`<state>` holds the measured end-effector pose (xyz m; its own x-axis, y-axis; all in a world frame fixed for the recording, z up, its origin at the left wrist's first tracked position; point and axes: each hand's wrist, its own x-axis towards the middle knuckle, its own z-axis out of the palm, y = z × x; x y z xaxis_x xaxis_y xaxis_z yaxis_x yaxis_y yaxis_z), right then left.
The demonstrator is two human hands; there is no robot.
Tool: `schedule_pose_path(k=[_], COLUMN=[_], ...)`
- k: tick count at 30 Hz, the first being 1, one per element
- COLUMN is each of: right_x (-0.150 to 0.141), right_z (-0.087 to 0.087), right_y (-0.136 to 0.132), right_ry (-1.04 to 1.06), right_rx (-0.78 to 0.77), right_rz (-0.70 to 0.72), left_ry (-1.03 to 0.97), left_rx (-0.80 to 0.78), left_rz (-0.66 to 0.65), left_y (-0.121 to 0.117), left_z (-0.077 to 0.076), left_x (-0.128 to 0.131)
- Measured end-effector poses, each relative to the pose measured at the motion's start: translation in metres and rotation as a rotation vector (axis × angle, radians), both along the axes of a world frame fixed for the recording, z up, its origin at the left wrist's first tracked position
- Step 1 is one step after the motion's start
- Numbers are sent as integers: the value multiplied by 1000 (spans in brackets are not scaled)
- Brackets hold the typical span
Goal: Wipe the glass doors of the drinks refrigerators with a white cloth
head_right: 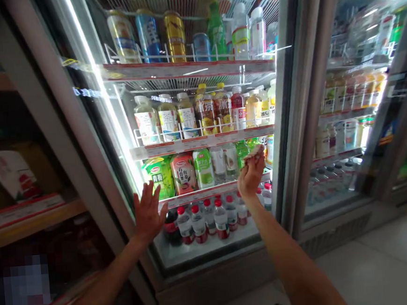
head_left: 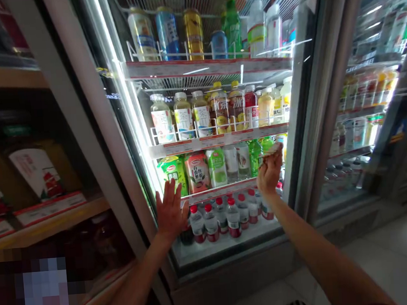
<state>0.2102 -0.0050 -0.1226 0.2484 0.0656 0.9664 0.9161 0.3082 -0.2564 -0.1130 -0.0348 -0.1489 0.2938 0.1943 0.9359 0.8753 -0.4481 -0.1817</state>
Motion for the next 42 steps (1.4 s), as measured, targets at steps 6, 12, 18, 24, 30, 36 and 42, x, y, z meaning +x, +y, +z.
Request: schedule_pose_path(k=[6, 12, 18, 24, 30, 36, 42], right_x=[-94, -77, -13, -110, -75, -20, -139], right_z=[-11, -36, -19, -33, -37, -3, 6], right_y=[-14, -25, -6, -24, -21, -4, -34], right_ry=[-357, -606, 23, -489, -621, 102, -116], right_rx=[-116, -159, 1, -139, -160, 20, -160], right_rz=[73, 103, -73, 78, 111, -19, 562], left_ry=[1, 74, 35, 55, 130, 79, -11], left_rx=[-18, -39, -36, -41, -35, -27, -35], left_rz=[-4, 4, 2, 12, 5, -23, -300], left_y=[-2, -5, -4, -6, -6, -12, -24], left_z=[-1, -1, -6, -5, -3, -3, 17], left_x=[1, -11, -6, -7, -19, -12, 31])
